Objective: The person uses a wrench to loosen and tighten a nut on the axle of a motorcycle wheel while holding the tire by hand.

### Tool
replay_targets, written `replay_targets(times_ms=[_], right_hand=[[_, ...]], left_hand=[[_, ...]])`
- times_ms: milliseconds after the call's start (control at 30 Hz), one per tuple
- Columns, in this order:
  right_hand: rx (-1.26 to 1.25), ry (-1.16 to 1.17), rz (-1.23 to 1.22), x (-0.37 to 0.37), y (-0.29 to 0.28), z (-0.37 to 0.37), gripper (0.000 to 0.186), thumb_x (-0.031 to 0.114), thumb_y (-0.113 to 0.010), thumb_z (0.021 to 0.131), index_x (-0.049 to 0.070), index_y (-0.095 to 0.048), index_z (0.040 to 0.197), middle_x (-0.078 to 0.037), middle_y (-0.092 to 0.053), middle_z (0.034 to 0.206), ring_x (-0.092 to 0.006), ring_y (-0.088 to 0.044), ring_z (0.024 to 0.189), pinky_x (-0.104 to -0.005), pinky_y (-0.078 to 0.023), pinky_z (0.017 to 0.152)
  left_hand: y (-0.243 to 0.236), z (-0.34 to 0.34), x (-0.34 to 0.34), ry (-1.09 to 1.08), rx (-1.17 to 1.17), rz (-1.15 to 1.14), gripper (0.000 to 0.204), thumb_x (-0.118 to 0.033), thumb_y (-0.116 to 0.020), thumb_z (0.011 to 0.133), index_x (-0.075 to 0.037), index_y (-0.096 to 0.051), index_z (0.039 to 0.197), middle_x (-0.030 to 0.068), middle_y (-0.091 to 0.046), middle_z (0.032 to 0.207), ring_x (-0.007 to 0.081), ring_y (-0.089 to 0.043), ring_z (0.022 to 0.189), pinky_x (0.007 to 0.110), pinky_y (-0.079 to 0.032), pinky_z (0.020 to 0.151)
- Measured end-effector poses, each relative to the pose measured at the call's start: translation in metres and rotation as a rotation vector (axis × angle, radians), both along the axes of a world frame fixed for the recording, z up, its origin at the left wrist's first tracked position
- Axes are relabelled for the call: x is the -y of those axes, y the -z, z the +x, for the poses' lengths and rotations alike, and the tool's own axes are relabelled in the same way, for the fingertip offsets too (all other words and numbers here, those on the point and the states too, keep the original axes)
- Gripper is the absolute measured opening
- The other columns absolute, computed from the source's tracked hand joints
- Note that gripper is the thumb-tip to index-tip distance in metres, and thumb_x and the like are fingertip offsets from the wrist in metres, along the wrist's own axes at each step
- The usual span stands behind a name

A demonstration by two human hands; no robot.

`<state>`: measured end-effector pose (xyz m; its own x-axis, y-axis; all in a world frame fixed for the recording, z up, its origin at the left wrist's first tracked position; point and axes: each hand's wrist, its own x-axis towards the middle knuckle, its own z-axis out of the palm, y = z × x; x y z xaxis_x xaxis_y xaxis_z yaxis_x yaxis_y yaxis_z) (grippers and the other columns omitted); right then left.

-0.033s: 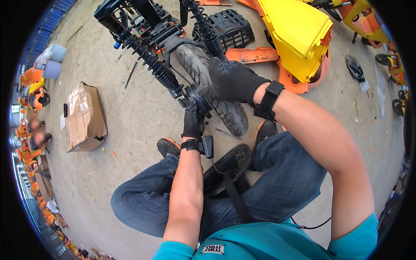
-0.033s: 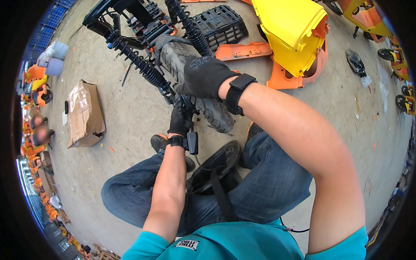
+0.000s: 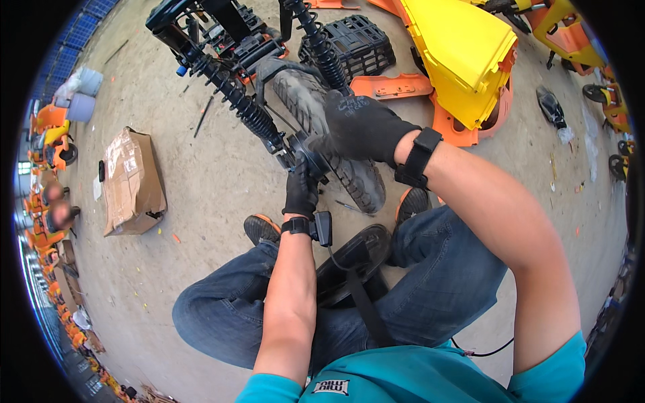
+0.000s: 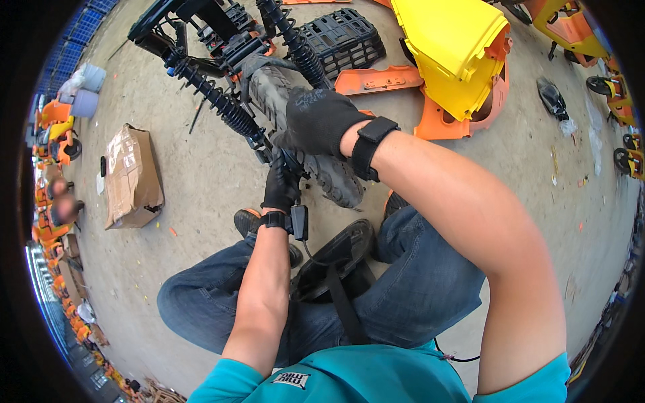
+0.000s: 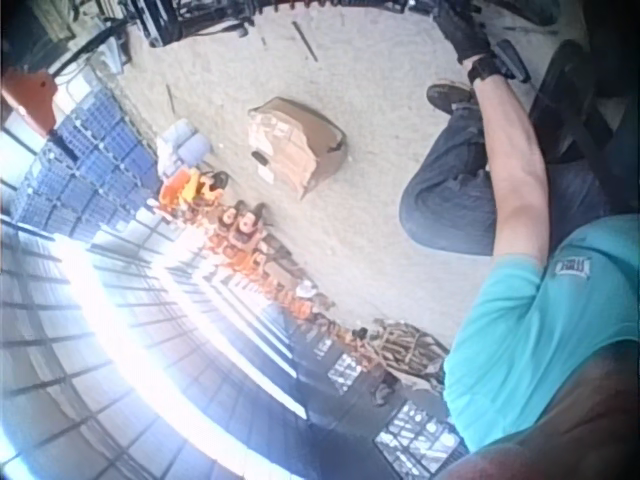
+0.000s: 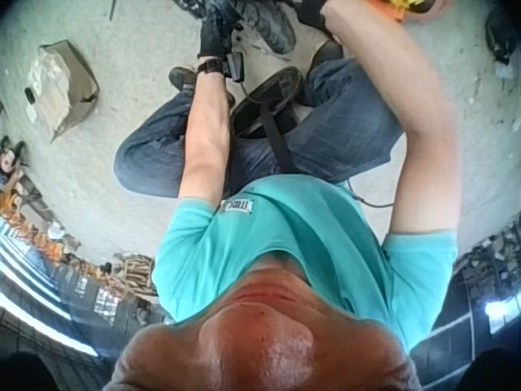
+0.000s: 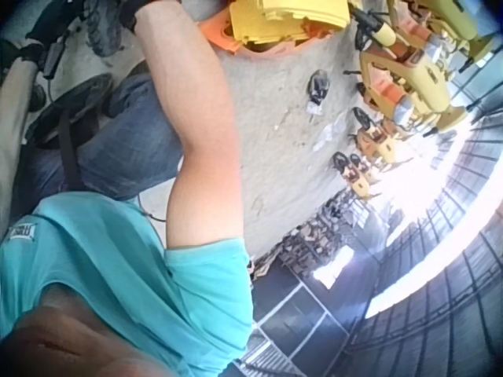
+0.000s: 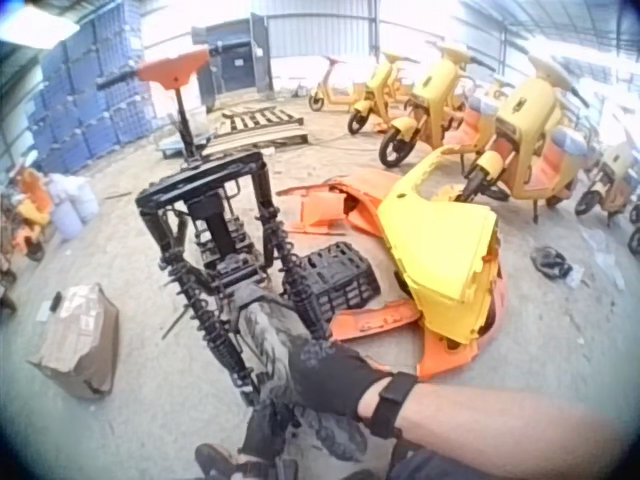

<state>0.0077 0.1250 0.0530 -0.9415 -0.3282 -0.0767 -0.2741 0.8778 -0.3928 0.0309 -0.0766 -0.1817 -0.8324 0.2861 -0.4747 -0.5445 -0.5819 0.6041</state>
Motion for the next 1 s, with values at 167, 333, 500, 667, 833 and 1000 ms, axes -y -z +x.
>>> replay_targets(times_ms=[167, 333, 500, 667, 833, 1000], right_hand=[[-0.037, -0.011, -0.09, 0.005, -0.001, -0.002, 0.069, 0.051, -0.072, 0.083, -0.009, -0.051, 0.11, -0.03, -0.065, 0.094, -0.0437, -0.067, 0.088, -0.0467, -0.053, 0.075], [0.022, 0.031, -0.077, 0.004, -0.003, -0.006, 0.066, 0.053, -0.072, 0.082, -0.01, -0.061, 0.101, -0.029, -0.066, 0.094, -0.0415, -0.068, 0.088, -0.0449, -0.054, 0.078], [0.014, 0.029, -0.017, 0.003, 0.004, -0.004, 0.072, 0.055, -0.069, 0.084, -0.013, -0.055, 0.105, -0.028, -0.066, 0.085, -0.0405, -0.069, 0.081, -0.0433, -0.055, 0.07], [0.086, 0.022, 0.036, 0.001, 0.009, -0.005, 0.084, 0.061, -0.065, 0.086, -0.015, -0.046, 0.117, -0.029, -0.065, 0.091, -0.0404, -0.068, 0.088, -0.0421, -0.054, 0.074], [-0.109, -0.013, -0.044, 0.0, 0.009, -0.005, 0.071, 0.054, -0.071, 0.084, -0.012, -0.053, 0.103, -0.027, -0.065, 0.081, -0.0398, -0.068, 0.078, -0.043, -0.055, 0.068], [-0.123, -0.018, -0.1, -0.001, 0.017, -0.005, 0.068, 0.052, -0.075, 0.081, -0.011, -0.055, 0.096, -0.026, -0.065, 0.074, -0.0388, -0.069, 0.07, -0.0429, -0.055, 0.061]], left_hand=[[0.007, 0.001, 0.005, -0.012, -0.112, 0.066, 0.02, -0.026, -0.056, 0.102, -0.009, -0.063, 0.111, 0.0014, -0.068, 0.1, 0.0145, -0.063, 0.087, 0.031, -0.051, 0.083], [-0.017, 0.001, -0.004, -0.024, -0.122, -0.107, 0.036, -0.04, -0.057, 0.101, -0.005, -0.065, 0.105, 0.0053, -0.07, 0.091, 0.0172, -0.067, 0.082, 0.032, -0.053, 0.07], [-0.021, -0.001, -0.003, 0.027, -0.094, -0.088, 0.029, -0.03, -0.063, 0.099, -0.006, -0.063, 0.116, -0.0001, -0.068, 0.101, 0.0097, -0.064, 0.088, 0.027, -0.051, 0.079], [-0.022, 0.005, -0.005, 0.008, -0.068, -0.101, 0.03, -0.033, -0.064, 0.098, -0.007, -0.065, 0.113, -0.0013, -0.067, 0.099, 0.0085, -0.062, 0.084, 0.027, -0.05, 0.076], [-0.01, 0.004, -0.005, 0.024, -0.095, -0.242, 0.037, -0.04, -0.058, 0.1, -0.005, -0.067, 0.109, 0.0018, -0.069, 0.095, 0.0113, -0.063, 0.081, 0.029, -0.051, 0.073], [-0.014, 0.001, -0.006, 0.026, -0.082, -0.273, 0.039, -0.044, -0.059, 0.099, -0.007, -0.068, 0.106, -0.0004, -0.069, 0.092, 0.0096, -0.063, 0.08, 0.027, -0.049, 0.071]])
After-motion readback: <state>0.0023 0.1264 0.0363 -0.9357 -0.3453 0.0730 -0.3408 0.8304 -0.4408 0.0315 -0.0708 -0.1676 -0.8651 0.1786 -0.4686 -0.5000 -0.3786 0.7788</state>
